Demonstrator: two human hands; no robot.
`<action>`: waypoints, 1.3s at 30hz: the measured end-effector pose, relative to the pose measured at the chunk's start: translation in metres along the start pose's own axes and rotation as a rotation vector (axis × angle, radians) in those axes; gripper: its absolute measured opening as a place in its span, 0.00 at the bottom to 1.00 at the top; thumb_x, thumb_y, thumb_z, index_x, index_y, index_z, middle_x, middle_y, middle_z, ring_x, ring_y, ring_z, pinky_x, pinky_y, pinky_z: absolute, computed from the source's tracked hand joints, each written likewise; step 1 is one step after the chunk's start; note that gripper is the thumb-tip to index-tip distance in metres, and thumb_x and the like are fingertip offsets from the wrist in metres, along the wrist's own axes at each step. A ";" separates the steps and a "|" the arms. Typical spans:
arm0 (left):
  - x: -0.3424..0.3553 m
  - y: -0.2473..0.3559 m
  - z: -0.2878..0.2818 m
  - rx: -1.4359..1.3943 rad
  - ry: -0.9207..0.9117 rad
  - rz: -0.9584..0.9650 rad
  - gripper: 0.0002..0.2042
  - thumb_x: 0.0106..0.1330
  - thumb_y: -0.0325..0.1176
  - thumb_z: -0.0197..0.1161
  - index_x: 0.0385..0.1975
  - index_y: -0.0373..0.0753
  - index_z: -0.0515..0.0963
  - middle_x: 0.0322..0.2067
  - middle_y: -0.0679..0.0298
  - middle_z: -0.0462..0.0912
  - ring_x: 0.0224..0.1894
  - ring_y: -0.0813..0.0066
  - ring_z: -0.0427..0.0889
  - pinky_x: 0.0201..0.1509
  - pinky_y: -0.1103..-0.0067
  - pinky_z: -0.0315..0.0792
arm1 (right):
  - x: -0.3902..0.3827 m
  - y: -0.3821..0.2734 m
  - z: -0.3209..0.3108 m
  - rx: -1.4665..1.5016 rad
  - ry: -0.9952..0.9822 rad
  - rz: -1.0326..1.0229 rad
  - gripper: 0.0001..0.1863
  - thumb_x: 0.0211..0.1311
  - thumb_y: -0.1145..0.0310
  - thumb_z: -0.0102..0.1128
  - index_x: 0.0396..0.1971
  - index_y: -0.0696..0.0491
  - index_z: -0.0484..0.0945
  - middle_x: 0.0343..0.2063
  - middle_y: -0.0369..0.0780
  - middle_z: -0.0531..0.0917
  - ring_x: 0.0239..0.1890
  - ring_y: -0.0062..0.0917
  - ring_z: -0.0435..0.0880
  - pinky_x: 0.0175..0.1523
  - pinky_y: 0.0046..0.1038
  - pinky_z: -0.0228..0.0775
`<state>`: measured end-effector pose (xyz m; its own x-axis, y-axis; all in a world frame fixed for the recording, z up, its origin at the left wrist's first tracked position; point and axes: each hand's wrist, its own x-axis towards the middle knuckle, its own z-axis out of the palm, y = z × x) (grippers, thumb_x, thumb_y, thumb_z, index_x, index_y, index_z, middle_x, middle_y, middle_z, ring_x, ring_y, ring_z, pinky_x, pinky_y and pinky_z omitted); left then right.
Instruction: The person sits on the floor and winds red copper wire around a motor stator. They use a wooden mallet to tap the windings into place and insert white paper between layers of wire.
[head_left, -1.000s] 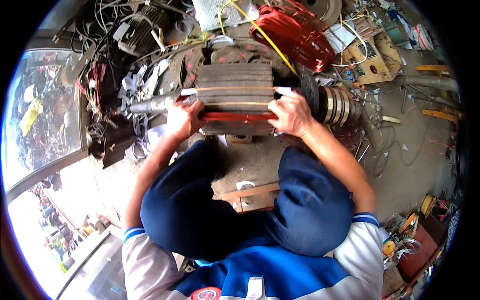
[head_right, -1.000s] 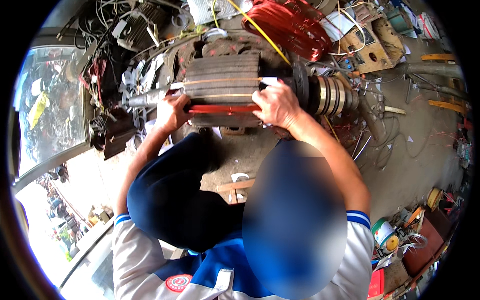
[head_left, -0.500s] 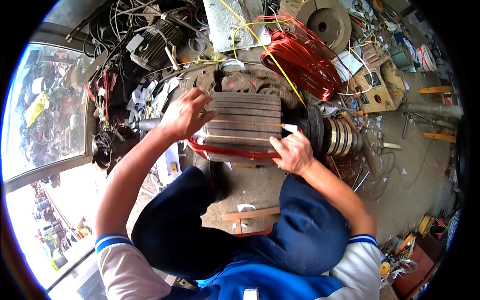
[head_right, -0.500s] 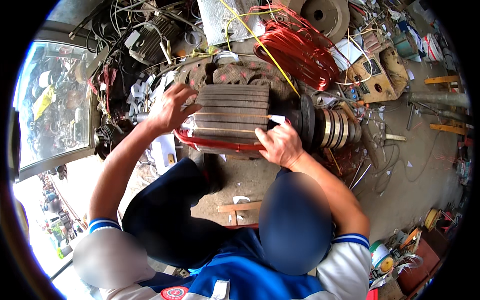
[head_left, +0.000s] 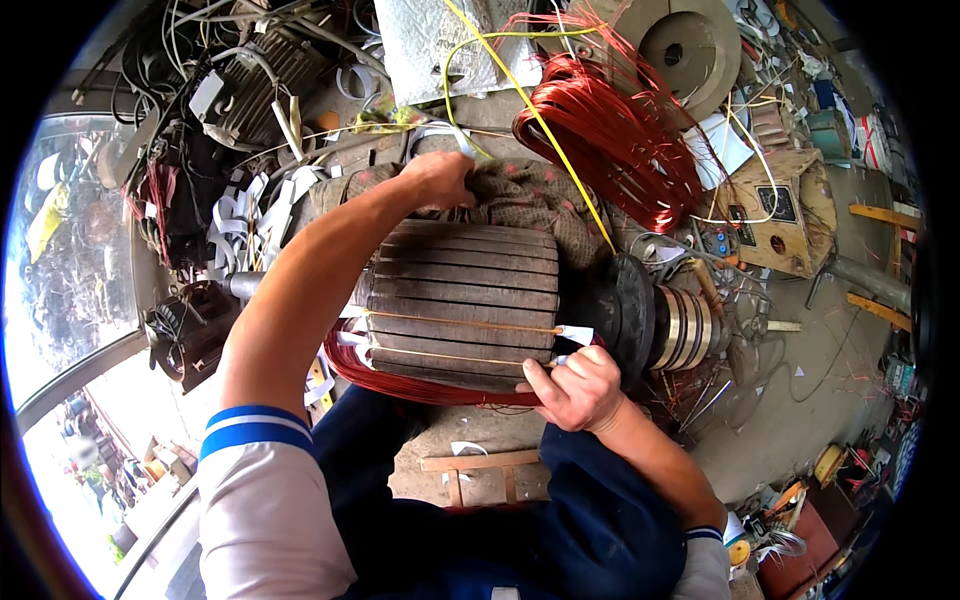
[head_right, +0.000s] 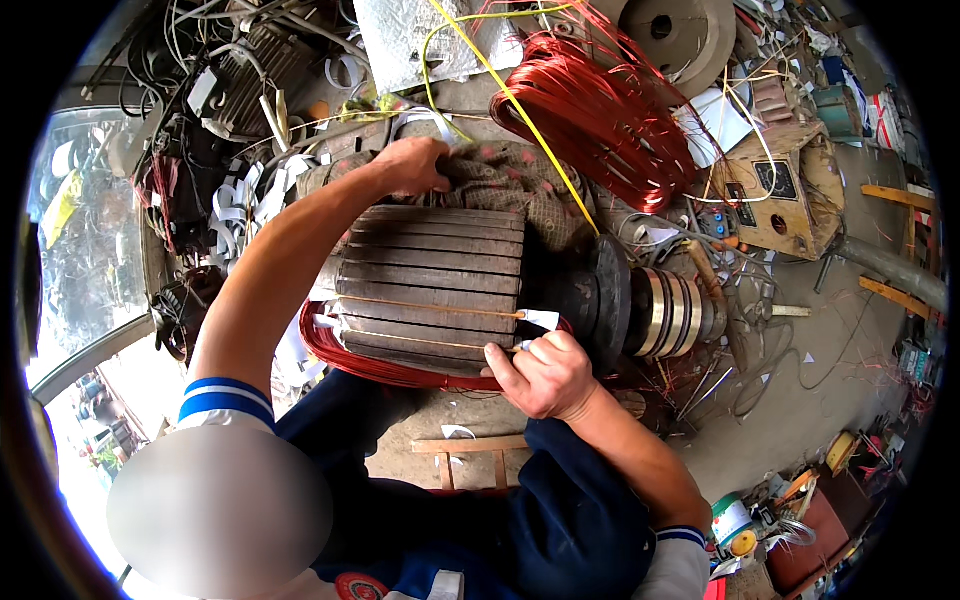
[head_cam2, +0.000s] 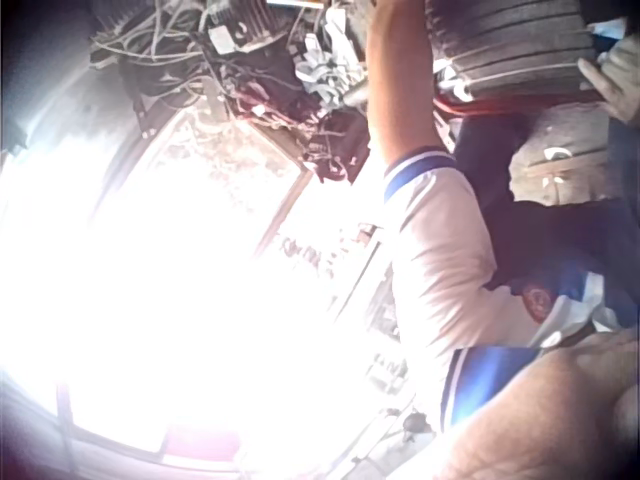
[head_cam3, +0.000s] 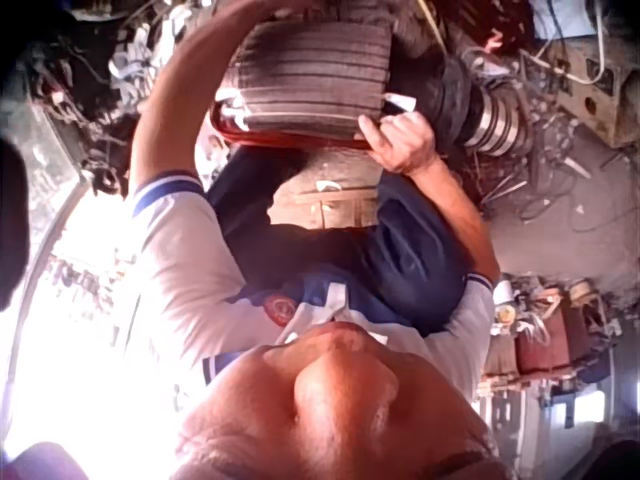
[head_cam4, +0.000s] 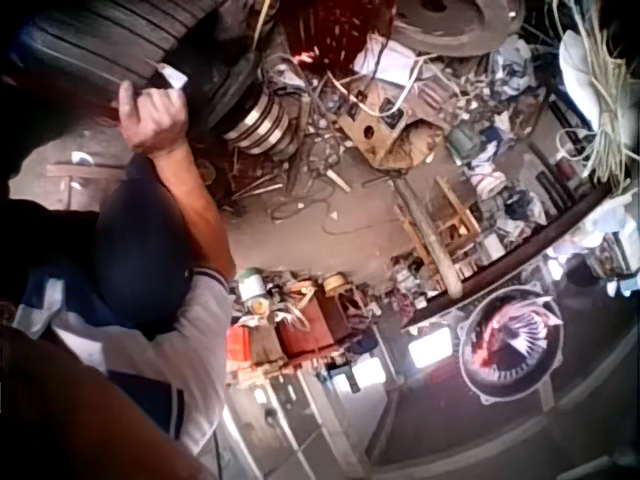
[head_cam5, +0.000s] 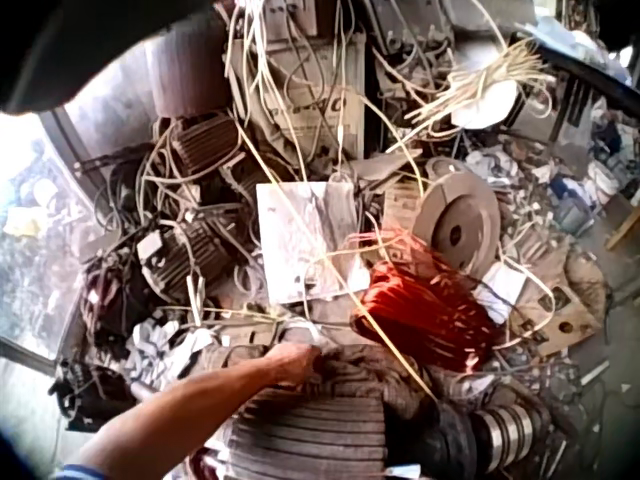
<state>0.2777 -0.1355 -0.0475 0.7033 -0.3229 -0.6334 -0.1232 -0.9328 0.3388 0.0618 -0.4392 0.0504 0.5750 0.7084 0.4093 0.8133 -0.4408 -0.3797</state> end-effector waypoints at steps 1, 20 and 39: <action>-0.001 0.003 -0.001 0.037 0.043 0.017 0.31 0.56 0.45 0.74 0.60 0.39 0.77 0.44 0.49 0.88 0.51 0.50 0.86 0.57 0.60 0.78 | 0.003 0.004 0.000 0.012 0.017 0.002 0.23 0.60 0.60 0.72 0.53 0.54 0.81 0.16 0.30 0.68 0.18 0.25 0.69 0.30 0.31 0.61; -0.262 0.060 0.098 0.428 0.759 0.608 0.25 0.62 0.44 0.61 0.57 0.37 0.76 0.66 0.46 0.74 0.68 0.47 0.73 0.72 0.46 0.61 | 0.014 0.004 -0.008 -0.098 -0.036 0.006 0.32 0.32 0.58 0.79 0.45 0.49 0.84 0.18 0.32 0.74 0.24 0.28 0.77 0.45 0.37 0.75; -0.230 0.057 0.037 0.437 0.571 0.407 0.47 0.50 0.63 0.75 0.68 0.42 0.67 0.74 0.59 0.64 0.77 0.56 0.60 0.79 0.47 0.52 | 0.064 0.048 -0.013 -0.096 -0.111 0.181 0.20 0.57 0.49 0.73 0.46 0.43 0.85 0.35 0.40 0.90 0.37 0.42 0.89 0.42 0.38 0.83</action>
<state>0.0832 -0.1205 0.0913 0.7781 -0.6275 -0.0284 -0.6232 -0.7769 0.0895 0.1390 -0.4220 0.0697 0.7031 0.6671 0.2462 0.7058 -0.6127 -0.3556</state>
